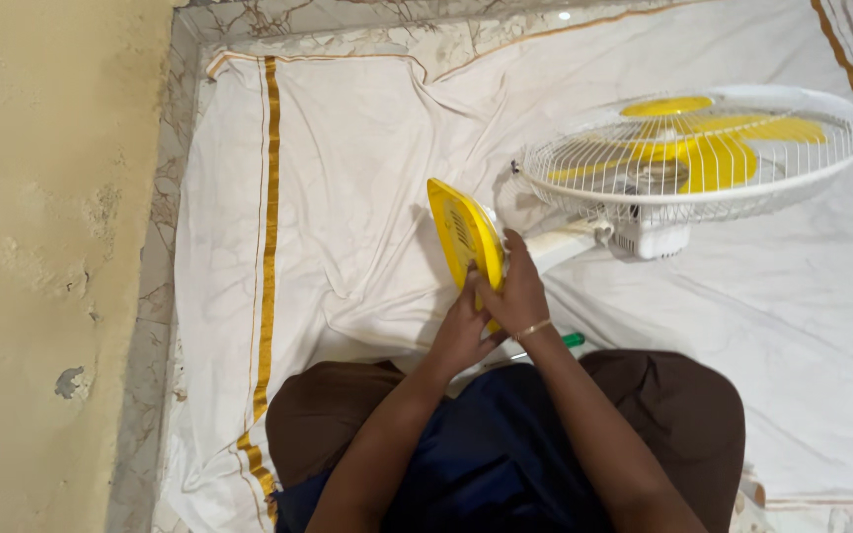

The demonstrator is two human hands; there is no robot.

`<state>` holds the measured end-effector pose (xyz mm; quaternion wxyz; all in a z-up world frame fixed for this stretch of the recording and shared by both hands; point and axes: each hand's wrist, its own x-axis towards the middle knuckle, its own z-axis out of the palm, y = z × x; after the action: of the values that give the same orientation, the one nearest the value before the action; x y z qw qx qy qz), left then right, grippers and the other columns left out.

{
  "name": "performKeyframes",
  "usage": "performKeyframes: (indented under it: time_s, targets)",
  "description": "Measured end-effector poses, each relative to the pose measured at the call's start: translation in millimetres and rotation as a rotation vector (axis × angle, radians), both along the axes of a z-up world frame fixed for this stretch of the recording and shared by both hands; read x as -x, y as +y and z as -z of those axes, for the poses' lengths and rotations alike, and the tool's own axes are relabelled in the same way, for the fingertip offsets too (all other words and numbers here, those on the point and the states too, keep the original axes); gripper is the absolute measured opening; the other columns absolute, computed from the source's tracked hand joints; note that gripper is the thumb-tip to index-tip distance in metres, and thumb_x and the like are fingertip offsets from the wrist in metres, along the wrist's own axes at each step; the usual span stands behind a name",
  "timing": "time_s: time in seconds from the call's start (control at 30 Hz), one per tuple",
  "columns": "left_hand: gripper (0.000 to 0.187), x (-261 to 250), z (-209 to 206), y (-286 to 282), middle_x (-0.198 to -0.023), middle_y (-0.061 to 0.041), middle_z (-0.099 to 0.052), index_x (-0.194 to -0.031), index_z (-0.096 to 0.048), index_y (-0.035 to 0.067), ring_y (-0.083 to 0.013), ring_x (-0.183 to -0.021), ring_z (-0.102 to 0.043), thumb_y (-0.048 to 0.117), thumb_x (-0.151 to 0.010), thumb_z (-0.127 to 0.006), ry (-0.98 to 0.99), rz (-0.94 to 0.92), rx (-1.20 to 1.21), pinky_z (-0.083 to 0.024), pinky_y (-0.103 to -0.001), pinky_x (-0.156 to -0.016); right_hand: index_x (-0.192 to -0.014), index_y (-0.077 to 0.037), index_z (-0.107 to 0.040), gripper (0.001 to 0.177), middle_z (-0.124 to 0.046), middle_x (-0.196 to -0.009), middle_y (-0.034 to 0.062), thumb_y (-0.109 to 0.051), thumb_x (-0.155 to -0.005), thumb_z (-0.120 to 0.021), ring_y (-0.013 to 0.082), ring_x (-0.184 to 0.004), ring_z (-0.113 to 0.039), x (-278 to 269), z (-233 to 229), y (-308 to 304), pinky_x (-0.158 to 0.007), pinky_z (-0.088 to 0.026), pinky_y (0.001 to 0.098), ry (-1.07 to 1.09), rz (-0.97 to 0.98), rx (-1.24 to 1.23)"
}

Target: The person disassembles a yellow and white table fan by removing the front grill and base. They then use a screwdriver to loosen screws on the fan's base.

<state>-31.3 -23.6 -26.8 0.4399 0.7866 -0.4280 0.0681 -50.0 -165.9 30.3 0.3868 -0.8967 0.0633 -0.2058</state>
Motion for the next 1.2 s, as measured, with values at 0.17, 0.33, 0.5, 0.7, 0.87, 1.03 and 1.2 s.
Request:
performKeyframes:
  time_s: [0.17,0.33,0.5,0.7,0.87,1.03,1.2]
  targets:
    - [0.039,-20,18,13,-0.154,-0.014,-0.054,-0.123,-0.073,0.010,-0.0390,-0.144,-0.056,0.014,-0.085,-0.083,0.133,-0.097,0.206,-0.046,-0.044,-0.121,-0.150,-0.001,-0.042,0.080,-0.058,-0.141,0.0250,-0.011,-0.078,-0.073,0.0424,-0.126,-0.058,16,-4,-1,-0.104,-0.050,0.0454,-0.016,-0.034,0.065]
    - [0.061,-48,29,22,-0.146,-0.013,-0.052,-0.138,-0.054,0.008,-0.0305,-0.133,-0.056,0.017,-0.085,-0.082,0.479,-0.324,0.440,-0.051,-0.042,-0.104,-0.152,-0.001,-0.037,0.085,-0.052,-0.146,0.0258,-0.008,-0.074,-0.072,0.0406,-0.134,-0.054,32,15,-9,-0.108,-0.047,0.0440,0.019,-0.065,-0.025]
    - [0.088,-57,24,25,-0.160,-0.015,-0.037,-0.159,-0.026,0.006,-0.0304,-0.142,-0.043,0.023,-0.089,-0.077,0.887,-0.295,0.600,-0.046,-0.045,-0.109,-0.158,-0.007,-0.032,0.091,-0.050,-0.150,0.0246,-0.005,-0.075,-0.070,0.0397,-0.137,-0.052,56,25,-15,-0.110,-0.046,0.0428,0.092,-0.101,-0.101]
    - [0.105,-61,28,24,-0.166,-0.014,-0.027,-0.162,-0.012,0.009,-0.0329,-0.149,-0.034,0.024,-0.084,-0.080,0.872,-0.100,0.528,-0.041,-0.048,-0.112,-0.159,-0.010,-0.027,0.097,-0.040,-0.157,0.0184,-0.005,-0.074,-0.072,0.0343,-0.144,-0.046,88,28,-36,-0.108,-0.052,0.0438,0.141,-0.250,-0.269]
    - [0.108,-55,48,12,-0.165,-0.015,-0.033,-0.163,-0.019,0.008,-0.0318,-0.151,-0.034,0.023,-0.080,-0.086,0.783,0.097,0.438,-0.034,-0.049,-0.119,-0.159,-0.015,-0.022,0.105,-0.030,-0.163,0.0124,-0.012,-0.076,-0.087,0.0307,-0.145,-0.038,101,35,-72,-0.106,-0.049,0.0492,0.342,-0.353,-0.470]
    - [0.103,-56,56,17,-0.165,-0.014,-0.031,-0.163,-0.021,0.010,-0.0291,-0.154,-0.029,0.040,-0.086,-0.082,0.890,0.193,0.601,-0.031,-0.047,-0.121,-0.161,-0.016,-0.021,0.089,-0.041,-0.157,0.0180,-0.038,-0.088,-0.067,0.0381,-0.137,-0.050,77,16,-152,-0.100,-0.055,0.0574,-0.029,0.284,-1.095]
    - [0.099,-64,47,18,-0.162,-0.011,-0.032,-0.161,-0.024,0.014,-0.0310,-0.150,-0.032,0.068,-0.087,-0.062,1.045,0.093,0.601,-0.034,-0.051,-0.117,-0.161,-0.017,-0.016,0.104,-0.027,-0.155,0.0254,-0.054,-0.084,-0.075,0.0470,-0.134,-0.045,54,-45,-235,-0.102,-0.049,0.0672,-0.169,0.486,-1.348]
